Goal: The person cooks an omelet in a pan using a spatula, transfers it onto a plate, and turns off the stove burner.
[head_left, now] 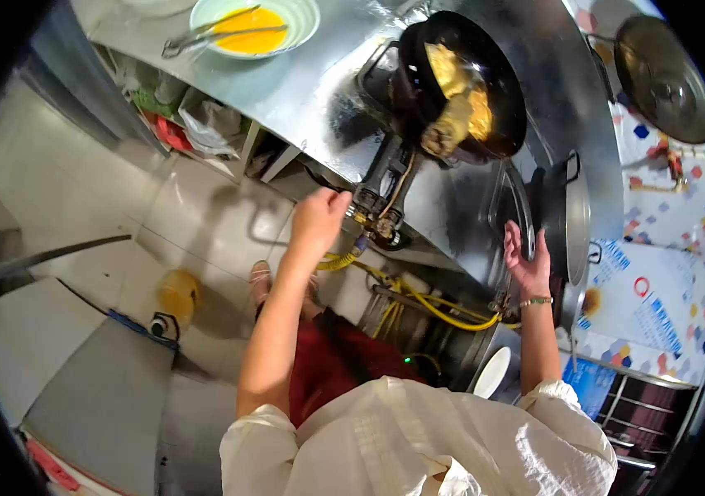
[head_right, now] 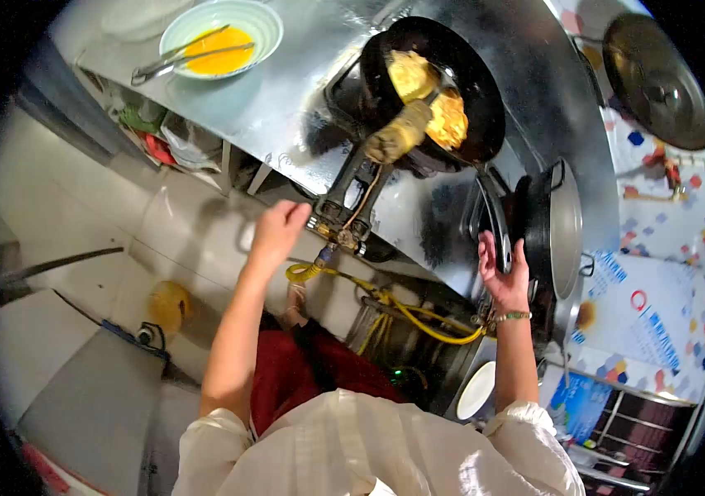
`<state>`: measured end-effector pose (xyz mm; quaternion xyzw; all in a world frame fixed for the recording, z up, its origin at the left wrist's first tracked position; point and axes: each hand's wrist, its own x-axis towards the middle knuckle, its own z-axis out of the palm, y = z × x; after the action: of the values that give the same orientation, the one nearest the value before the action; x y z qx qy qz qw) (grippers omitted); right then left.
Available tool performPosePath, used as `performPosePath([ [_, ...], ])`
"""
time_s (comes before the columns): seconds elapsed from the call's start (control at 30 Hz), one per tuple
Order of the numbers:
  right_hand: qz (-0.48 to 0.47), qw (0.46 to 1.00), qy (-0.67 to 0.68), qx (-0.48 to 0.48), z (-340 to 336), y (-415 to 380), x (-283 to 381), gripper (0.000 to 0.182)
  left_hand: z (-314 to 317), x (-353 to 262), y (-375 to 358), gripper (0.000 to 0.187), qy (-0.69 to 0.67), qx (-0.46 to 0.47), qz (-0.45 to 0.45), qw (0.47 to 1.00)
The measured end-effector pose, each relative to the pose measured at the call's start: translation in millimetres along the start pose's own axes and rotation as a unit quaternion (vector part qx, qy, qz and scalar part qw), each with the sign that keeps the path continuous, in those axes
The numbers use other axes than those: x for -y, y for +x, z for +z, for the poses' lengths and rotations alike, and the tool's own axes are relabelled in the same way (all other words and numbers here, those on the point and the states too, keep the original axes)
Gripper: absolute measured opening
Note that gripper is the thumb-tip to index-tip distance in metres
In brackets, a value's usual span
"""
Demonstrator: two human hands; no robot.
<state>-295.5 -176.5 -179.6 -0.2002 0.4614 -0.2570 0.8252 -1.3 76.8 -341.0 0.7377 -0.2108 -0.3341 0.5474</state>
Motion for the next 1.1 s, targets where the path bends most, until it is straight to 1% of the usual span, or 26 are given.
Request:
performPosePath([
  [0.03, -0.009, 0.999, 0.027, -0.024, -4.6, 1.0, -3.7, 0.065, 6.6, 8.6, -0.6, 0.036, -0.012, 0.031, -0.007, 0.999],
  [0.07, -0.016, 0.999, 0.033, -0.017, -10.4, 2.2, -7.7, 0.063, 13.8, 15.8, -1.2, 0.038, -0.055, 0.052, -0.025, 0.997],
  [0.1, -0.021, 0.999, -0.027, 0.024, -38.6, 14.7, -2.4, 0.063, 22.7, 26.1, -0.7, 0.040, -0.085, 0.025, -0.002, 0.996],
  [0.17, -0.016, 0.998, -0.049, -0.042, -48.3, 15.1, -15.0, 0.067, 28.3, 30.3, -0.7, 0.038, -0.143, -0.011, -0.006, 0.990],
  [0.2, -0.016, 0.995, -0.064, -0.068, -52.9, 14.2, -23.2, 0.069, 29.7, 32.1, -2.1, 0.038, -0.155, -0.007, -0.010, 0.988],
  [0.23, -0.015, 0.993, -0.077, -0.089, -53.8, 16.0, -32.4, 0.071, 28.1, 33.5, -0.9, 0.036, -0.159, 0.025, -0.005, 0.987],
  [0.27, -0.001, 0.992, -0.101, -0.079, -53.6, 17.3, -40.7, 0.069, 25.9, 35.1, 2.0, 0.036, -0.160, 0.055, 0.003, 0.986],
  [0.3, 0.003, 0.991, -0.087, -0.104, -51.5, 18.0, -48.1, 0.067, 26.3, 34.4, 0.8, 0.033, -0.160, 0.054, 0.004, 0.986],
  [0.4, 0.030, 0.988, -0.108, -0.103, -48.6, 20.6, -60.7, 0.067, 23.9, 34.4, 1.5, 0.032, -0.185, 0.065, 0.009, 0.980],
  [0.5, 0.015, 0.984, -0.125, -0.126, -42.5, 23.5, -64.7, 0.067, 20.7, 33.8, 2.9, 0.032, -0.186, 0.071, 0.011, 0.980],
  [0.6, 0.025, 0.983, -0.150, -0.102, -41.9, 24.0, -64.0, 0.067, 18.7, 32.2, 5.3, 0.031, -0.178, 0.083, 0.014, 0.980],
  [0.7, 0.029, 0.983, -0.145, -0.112, -40.3, 23.1, -67.5, 0.068, 20.1, 34.3, 6.4, 0.028, -0.183, 0.089, 0.023, 0.979],
  [0.77, 0.036, 0.982, -0.153, -0.102, -45.1, 23.9, -68.2, 0.068, 21.8, 35.2, 6.0, 0.026, -0.188, 0.074, 0.033, 0.979],
  [0.9, 0.059, 0.980, -0.170, -0.081, -50.8, 26.8, -70.6, 0.069, 22.2, 35.7, 5.8, 0.024, -0.201, 0.080, 0.021, 0.976],
  [1.03, 0.065, 0.982, -0.146, -0.096, -51.4, 25.9, -75.6, 0.069, 23.7, 37.0, 5.6, 0.023, -0.216, 0.086, 0.015, 0.972],
  [1.1, 0.081, 0.984, -0.151, -0.059, -52.7, 26.2, -77.2, 0.068, 21.9, 35.7, 6.4, 0.024, -0.218, 0.090, 0.016, 0.972],
])
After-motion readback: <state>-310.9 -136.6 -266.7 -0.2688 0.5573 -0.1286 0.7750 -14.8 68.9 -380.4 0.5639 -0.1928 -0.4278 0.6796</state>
